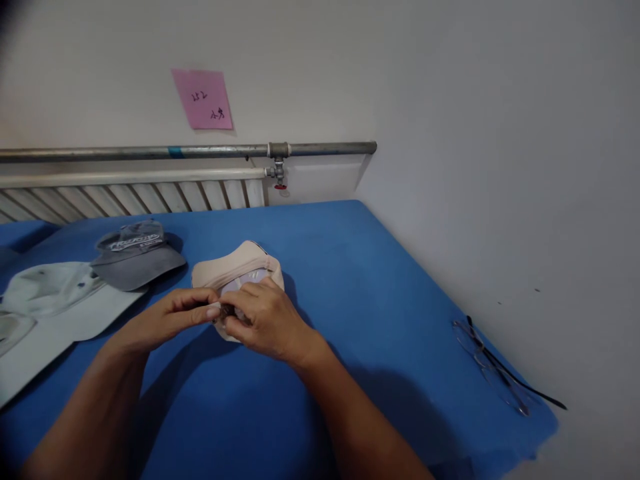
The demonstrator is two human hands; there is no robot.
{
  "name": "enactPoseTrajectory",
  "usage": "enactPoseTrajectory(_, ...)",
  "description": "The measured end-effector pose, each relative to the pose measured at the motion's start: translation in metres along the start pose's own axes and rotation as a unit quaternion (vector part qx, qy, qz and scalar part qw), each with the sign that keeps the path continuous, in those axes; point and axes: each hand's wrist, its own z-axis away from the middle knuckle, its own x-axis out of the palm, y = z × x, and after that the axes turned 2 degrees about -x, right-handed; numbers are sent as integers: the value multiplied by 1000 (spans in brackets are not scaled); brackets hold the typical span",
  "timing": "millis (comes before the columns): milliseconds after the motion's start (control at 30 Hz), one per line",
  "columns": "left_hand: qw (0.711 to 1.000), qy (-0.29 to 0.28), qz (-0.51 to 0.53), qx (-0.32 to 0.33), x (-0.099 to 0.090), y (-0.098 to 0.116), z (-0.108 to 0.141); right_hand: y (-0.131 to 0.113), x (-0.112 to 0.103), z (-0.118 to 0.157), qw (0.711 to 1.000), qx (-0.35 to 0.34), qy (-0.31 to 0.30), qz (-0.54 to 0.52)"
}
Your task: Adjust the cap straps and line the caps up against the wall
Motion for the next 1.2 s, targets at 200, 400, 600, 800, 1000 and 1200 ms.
enactPoseTrajectory(200,1000,13,15,-9,-2,-1,1,0,3,0,999,-19,10,-24)
enactPoseTrajectory(400,998,25,52,-5,-4,-3,1,4,-3,1,991,69,21,-110)
enactPoseTrajectory(600,999,-32,29,-18,-4,0,2,2,-6,0,949,202,18,-243)
enactPoseTrajectory(800,998,-44,-40,-16,-1,1,3,-1,-3,-1,925,248,2,-288)
enactPoseTrajectory(1000,997,-33,-66,-7,2,0,1,2,-9,-1,915,267,-93,-288)
enactPoseTrajectory(1200,994,-16,-111,-5,4,-1,0,4,-9,-2,901,280,-112,-313)
